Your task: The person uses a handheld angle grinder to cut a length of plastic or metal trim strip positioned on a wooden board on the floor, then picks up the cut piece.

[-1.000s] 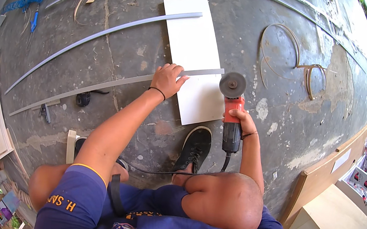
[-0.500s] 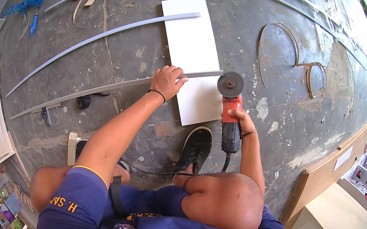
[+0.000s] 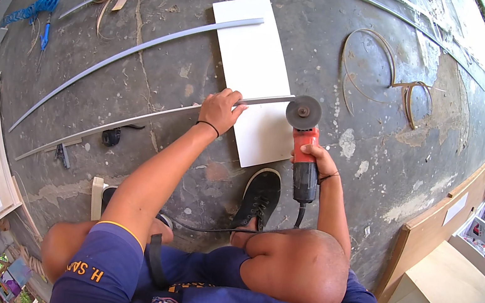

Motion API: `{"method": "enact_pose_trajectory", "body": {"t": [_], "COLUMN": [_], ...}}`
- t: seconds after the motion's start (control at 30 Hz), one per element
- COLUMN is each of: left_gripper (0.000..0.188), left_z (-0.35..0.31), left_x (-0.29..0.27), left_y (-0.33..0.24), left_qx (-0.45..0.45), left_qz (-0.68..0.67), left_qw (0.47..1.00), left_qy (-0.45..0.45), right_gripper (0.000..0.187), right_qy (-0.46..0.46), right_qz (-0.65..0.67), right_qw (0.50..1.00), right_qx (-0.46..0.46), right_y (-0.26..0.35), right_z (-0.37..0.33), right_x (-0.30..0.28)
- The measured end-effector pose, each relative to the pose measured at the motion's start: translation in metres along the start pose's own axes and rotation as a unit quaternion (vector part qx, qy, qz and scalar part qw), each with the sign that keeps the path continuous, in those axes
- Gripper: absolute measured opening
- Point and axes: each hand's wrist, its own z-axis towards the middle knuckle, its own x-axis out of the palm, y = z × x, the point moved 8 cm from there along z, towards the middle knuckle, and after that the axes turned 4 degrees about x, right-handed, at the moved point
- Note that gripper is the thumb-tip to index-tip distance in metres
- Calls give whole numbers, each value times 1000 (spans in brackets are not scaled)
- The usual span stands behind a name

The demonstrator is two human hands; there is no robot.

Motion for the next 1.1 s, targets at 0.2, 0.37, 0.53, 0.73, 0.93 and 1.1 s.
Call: {"method": "enact_pose_trajectory", "body": {"t": [0.2, 0.37, 0.53, 0.73, 0.93, 1.1], "left_gripper": [25, 25, 26, 24, 20, 18], "left_z": [-1, -1, -1, -1, 0, 1], "left_x": [0, 0, -1, -2, -4, -4], "left_y": [0, -2, -2, -1, -1, -1], "left_qx": [-2, -6, -10, -14, -34, -16], "left_qz": [0, -4, -9, -3, -25, -41], "left_qw": [1000, 1000, 1000, 1000, 999, 999], "left_qy": [8, 14, 24, 15, 13, -6], "right_gripper": [39, 40, 41, 40, 40, 39], "right_qy": [-1, -2, -2, -12, -11, -3], "right_qz": [7, 16, 15, 4, -4, -6], "right_qw": [1000, 1000, 1000, 1000, 1000, 1000], "right_qx": [4, 4, 7, 2, 0, 2], "right_y": [-4, -5, -4, 0, 1, 0], "right_z": [4, 1, 2, 0, 0, 0], "right_x": [-6, -6, -7, -5, -7, -3]}}
